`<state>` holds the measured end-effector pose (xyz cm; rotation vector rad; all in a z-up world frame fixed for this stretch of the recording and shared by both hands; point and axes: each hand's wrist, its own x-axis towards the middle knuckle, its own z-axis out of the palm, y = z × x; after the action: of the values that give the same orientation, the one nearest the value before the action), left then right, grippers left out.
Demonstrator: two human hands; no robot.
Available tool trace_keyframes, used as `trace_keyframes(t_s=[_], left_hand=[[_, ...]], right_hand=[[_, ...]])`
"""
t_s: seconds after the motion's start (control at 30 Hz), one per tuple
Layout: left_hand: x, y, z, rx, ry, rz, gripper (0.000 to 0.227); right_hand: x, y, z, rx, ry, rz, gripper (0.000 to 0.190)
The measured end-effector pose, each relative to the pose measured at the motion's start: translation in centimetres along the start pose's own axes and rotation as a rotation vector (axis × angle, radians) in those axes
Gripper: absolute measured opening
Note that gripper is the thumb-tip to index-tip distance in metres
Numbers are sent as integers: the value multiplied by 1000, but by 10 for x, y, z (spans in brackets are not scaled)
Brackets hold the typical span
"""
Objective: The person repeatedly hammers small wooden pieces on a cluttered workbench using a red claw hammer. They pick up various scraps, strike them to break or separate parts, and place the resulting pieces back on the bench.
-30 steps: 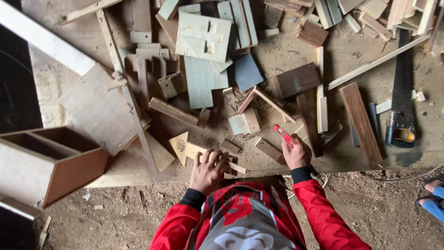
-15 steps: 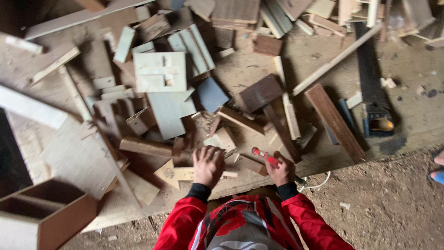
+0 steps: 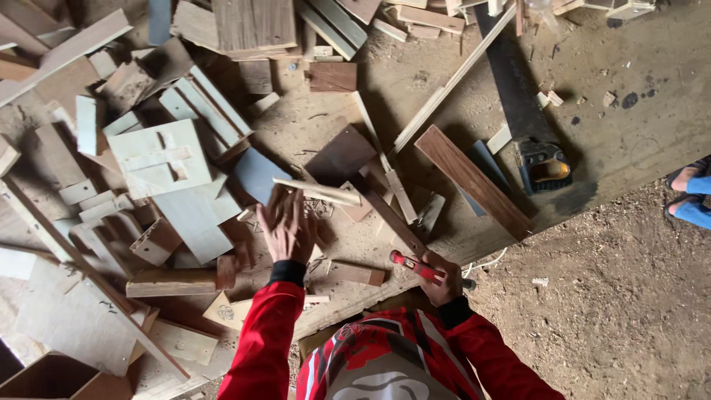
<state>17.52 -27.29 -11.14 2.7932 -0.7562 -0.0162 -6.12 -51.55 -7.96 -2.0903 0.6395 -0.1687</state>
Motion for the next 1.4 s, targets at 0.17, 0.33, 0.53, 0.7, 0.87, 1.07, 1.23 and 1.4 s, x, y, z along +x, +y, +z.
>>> trace_keyframes(t_s=[0.17, 0.33, 0.53, 0.7, 0.87, 1.07, 1.23, 1.4], left_hand=[[16, 11, -8, 107, -115, -40, 72], [-2, 20, 14, 76, -74, 11, 56], [-30, 13, 57, 143, -183, -142, 47], [-36, -3, 81, 48, -129, -180, 41], [-35, 3, 82, 14, -81, -198, 30], [-34, 21, 63, -225, -69, -269, 28], [-43, 35, 50, -240, 7, -245, 24], [-56, 45, 26, 126, 98, -126, 45]], right_hand=[[15, 9, -26, 18, 36, -11, 23], [23, 35, -40, -36, 36, 99, 29], [42, 96, -65, -346, 183, 8, 17], [92, 117, -100, -613, 74, 45, 46], [115, 108, -105, -595, -29, 98, 61], [121, 108, -96, -619, 28, 54, 74], [119, 126, -95, -630, 33, 12, 73], [125, 137, -92, -612, 27, 27, 57]])
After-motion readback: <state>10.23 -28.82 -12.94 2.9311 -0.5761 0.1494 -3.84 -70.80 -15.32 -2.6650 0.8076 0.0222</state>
